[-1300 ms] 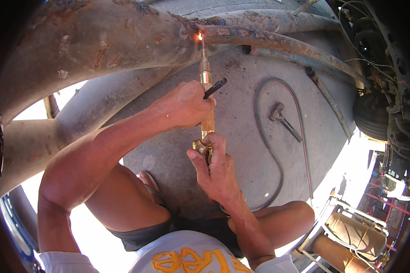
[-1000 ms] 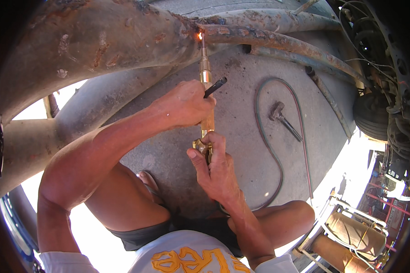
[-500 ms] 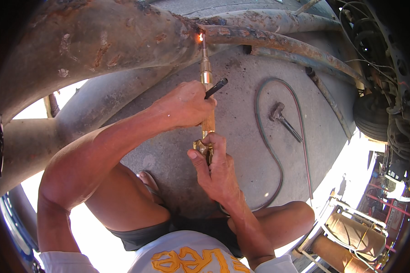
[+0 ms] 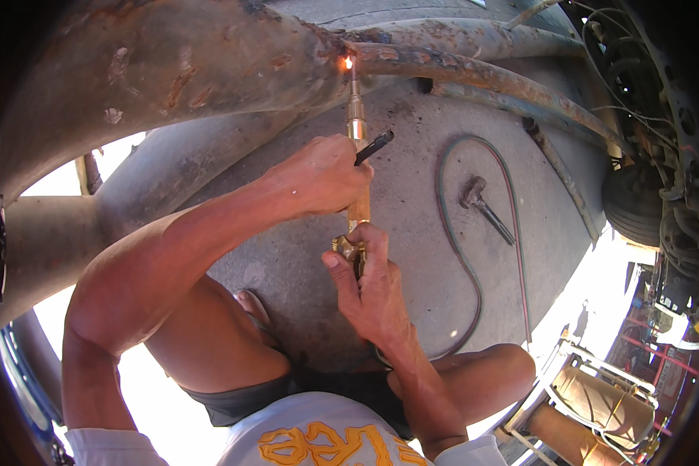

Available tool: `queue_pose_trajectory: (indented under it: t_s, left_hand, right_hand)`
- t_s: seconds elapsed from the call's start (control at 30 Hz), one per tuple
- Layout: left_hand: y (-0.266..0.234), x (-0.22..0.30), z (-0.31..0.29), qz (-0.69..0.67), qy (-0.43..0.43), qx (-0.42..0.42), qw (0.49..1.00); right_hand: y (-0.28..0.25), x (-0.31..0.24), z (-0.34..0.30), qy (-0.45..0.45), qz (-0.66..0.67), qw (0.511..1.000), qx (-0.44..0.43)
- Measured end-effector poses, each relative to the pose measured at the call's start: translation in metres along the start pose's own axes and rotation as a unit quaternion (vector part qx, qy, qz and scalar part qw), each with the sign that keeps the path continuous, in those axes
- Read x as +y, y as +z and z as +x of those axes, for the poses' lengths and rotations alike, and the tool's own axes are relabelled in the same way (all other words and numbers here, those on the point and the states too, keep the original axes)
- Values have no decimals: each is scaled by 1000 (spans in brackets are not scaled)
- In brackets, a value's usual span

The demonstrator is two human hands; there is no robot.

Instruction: The person sits under a vehicle and uses a blowtorch to heat and cut a rusty metal pipe. They hold the torch steadily against the pipe, creating sparks as the metal is severed.

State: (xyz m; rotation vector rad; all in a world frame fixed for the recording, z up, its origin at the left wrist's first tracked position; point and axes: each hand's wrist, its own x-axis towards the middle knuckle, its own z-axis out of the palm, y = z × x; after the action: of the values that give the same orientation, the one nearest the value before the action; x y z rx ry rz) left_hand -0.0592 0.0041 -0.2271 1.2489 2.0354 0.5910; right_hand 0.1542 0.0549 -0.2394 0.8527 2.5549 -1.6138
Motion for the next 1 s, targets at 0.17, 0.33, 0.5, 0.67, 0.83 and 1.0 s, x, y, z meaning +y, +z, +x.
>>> queue_pose_trajectory:
  t_s: [0.17,0.33,0.5,0.67,0.83,1.0]
  left_hand:
    - [3,8,4,57,-63,13,996]
    - [-2,-1,-1,-56,-19,1,998]
    - [-1,-1,1,-35,-16,-6,999]
    - [1,4,4,23,-48,-1,999]
    - [1,7,4,69,-52,4,996]
    - [-1,10,3,90,-55,-17,994]
  right_hand:
    - [0,-2,0,4,3,1000,1]
    - [-1,-3,1,9,-1,1000,-1]
    - [-2,-5,1,18,-3,1000,-6]
    - [-1,-4,1,15,-1,1000,-6]
    - [-2,-4,1,-8,-25,1000,-7]
    - [-2,-4,1,-13,-27,1000,-9]
